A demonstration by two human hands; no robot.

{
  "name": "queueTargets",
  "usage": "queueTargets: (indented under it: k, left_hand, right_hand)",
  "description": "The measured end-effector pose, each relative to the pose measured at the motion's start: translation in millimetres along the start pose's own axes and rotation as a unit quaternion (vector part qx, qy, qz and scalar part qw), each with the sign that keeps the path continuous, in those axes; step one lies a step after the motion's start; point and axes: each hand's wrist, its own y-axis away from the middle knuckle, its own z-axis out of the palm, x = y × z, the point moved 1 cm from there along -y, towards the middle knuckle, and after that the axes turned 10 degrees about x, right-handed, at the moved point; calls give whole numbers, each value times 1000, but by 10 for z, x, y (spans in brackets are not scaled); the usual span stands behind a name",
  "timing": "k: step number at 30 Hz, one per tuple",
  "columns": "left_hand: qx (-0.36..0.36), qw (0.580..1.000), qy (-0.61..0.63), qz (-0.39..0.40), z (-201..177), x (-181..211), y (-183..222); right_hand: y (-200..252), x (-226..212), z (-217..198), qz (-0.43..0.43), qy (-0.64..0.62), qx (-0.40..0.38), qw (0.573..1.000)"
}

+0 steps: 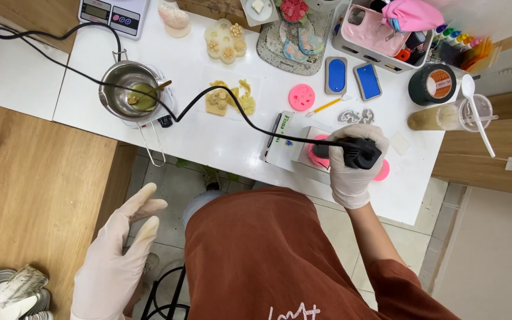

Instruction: The person prepares a pink silicone mold by scraping its surface with a yellow tool, then uses a heat gun to warm the mold. They pour melted green wax from a metal pot into the mold cavities and use the tool to spread the wax evenly. The person stirs the remaining wax in the pot and briefly applies the heat gun to the pot.

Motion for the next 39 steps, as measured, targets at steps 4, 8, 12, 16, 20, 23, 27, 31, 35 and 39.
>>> queueTargets:
  k: [4,8,12,16,20,23,27,31,35,39]
  left_hand:
    - [-13,998,-44,-39,16,9,13]
    - [-17,997,-68,-40,63,79,64]
    - [-24,995,-75,-68,135,135,119]
    - [-32,995,-57,-70,238,37,149]
    - [-36,996,-8,-85,335,74,229]
    - [-41,995,5,-88,401,55,259]
    - [-53,996,12,-77,506,-5,273]
    - [-76,995,-10,-62,626,102,287]
    - [-98,994,-42,-7,682,66,225]
    - [-162,976,-73,124,741,128,4]
  right_hand:
    - [71,-71,-14,-44,35,-46,997]
    - [111,10,-21,21,-50,-40,998]
    - [123,74,-55,60,-95,-11,994]
    - [26,12,-89,96,-117,-13,988]
    - [25,132,-133,102,-125,-14,987]
    - [28,221,-176,80,-86,-22,993]
    - [-11,236,-189,75,-86,-7,993]
    - [34,206,-194,92,-111,5,990]
    - [54,114,-172,104,-108,-8,989]
    - [80,-64,-162,115,-85,-47,989]
